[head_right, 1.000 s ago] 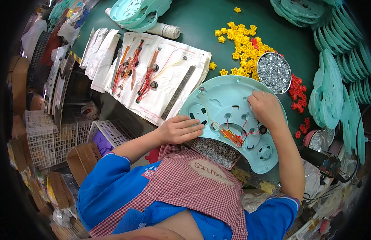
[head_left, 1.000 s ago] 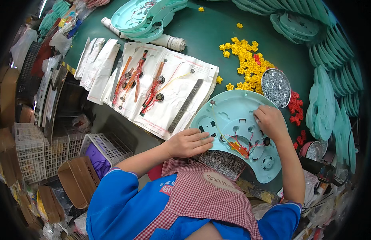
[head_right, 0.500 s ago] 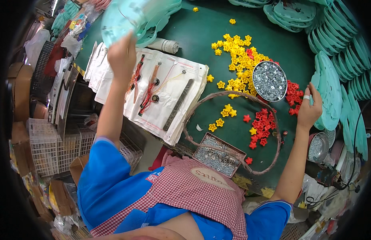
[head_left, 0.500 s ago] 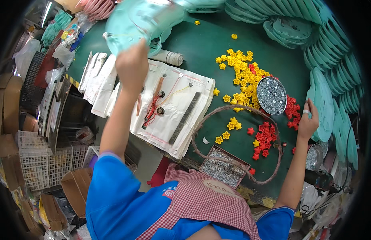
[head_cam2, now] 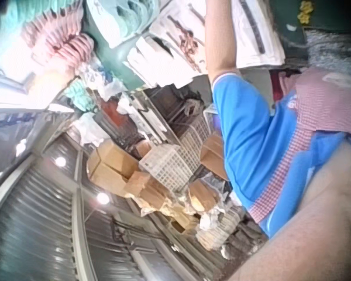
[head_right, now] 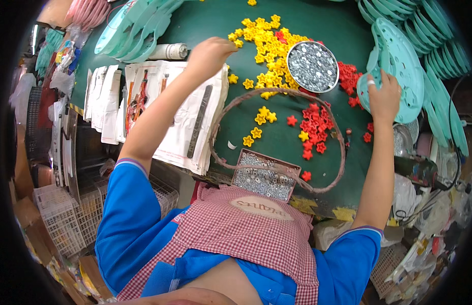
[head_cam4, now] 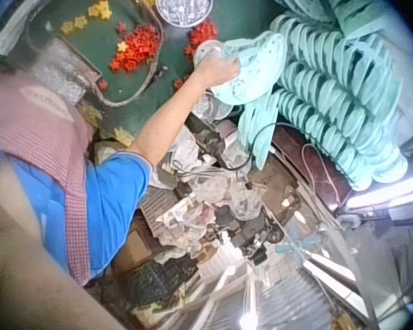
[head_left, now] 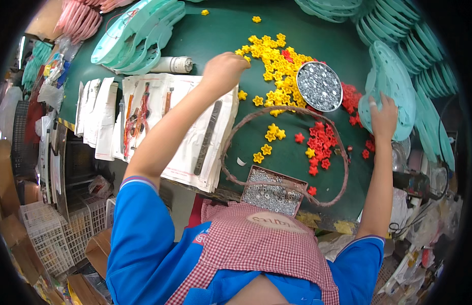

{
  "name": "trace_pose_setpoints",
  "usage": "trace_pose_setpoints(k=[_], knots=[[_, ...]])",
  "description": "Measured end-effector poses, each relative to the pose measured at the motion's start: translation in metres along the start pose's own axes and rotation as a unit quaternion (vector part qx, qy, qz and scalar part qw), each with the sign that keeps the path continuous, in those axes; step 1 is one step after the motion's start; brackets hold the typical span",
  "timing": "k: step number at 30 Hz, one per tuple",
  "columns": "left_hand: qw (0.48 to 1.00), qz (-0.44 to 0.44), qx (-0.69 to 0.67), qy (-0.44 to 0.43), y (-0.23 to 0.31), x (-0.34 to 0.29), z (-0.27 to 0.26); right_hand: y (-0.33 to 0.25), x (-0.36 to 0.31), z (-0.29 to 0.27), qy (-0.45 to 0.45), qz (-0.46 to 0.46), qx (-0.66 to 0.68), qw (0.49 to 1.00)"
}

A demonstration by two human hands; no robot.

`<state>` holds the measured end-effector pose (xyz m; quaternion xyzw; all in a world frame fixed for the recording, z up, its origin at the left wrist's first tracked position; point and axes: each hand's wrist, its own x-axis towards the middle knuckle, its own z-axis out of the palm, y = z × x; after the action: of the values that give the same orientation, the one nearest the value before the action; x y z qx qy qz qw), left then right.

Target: The person assembles a light-blue plastic toy component by hand, inserting small star-shaped pieces and connecting wires to internal contacts. They use a soldering iron to secure connections and repeatedly place and adjust the decorative pieces within the molded housing.

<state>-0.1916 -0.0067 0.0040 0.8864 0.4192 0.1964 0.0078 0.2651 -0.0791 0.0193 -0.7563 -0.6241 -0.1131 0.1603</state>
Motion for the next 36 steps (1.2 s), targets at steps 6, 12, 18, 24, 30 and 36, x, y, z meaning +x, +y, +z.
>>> trace_pose_setpoints(k=[6,12,18,24,30,36], knots=[[0.962,-0.226,0.094,-0.121,-0.004,0.044,0.055,0.0,-0.004,-0.004,0.018,0.107,-0.06,0.992],[0.975,-0.158,0.06,-0.146,-0.001,0.036,0.041,0.015,-0.001,-0.024,0.005,0.13,-0.102,0.986],[0.978,-0.186,-0.072,0.053,-0.005,0.016,-0.005,-0.046,-0.128,-0.078,0.12,-0.272,0.043,0.954],[0.949,-0.122,-0.287,0.047,0.056,-0.007,-0.042,-0.079,-0.222,-0.091,-0.105,-0.353,0.212,0.905],[0.898,0.27,-0.301,-0.174,0.141,-0.057,-0.003,-0.071,-0.118,-0.039,-0.012,-0.134,0.289,0.948],[0.882,0.372,-0.231,-0.175,0.133,-0.056,0.005,-0.044,-0.056,0.026,-0.21,-0.017,0.281,0.936]])
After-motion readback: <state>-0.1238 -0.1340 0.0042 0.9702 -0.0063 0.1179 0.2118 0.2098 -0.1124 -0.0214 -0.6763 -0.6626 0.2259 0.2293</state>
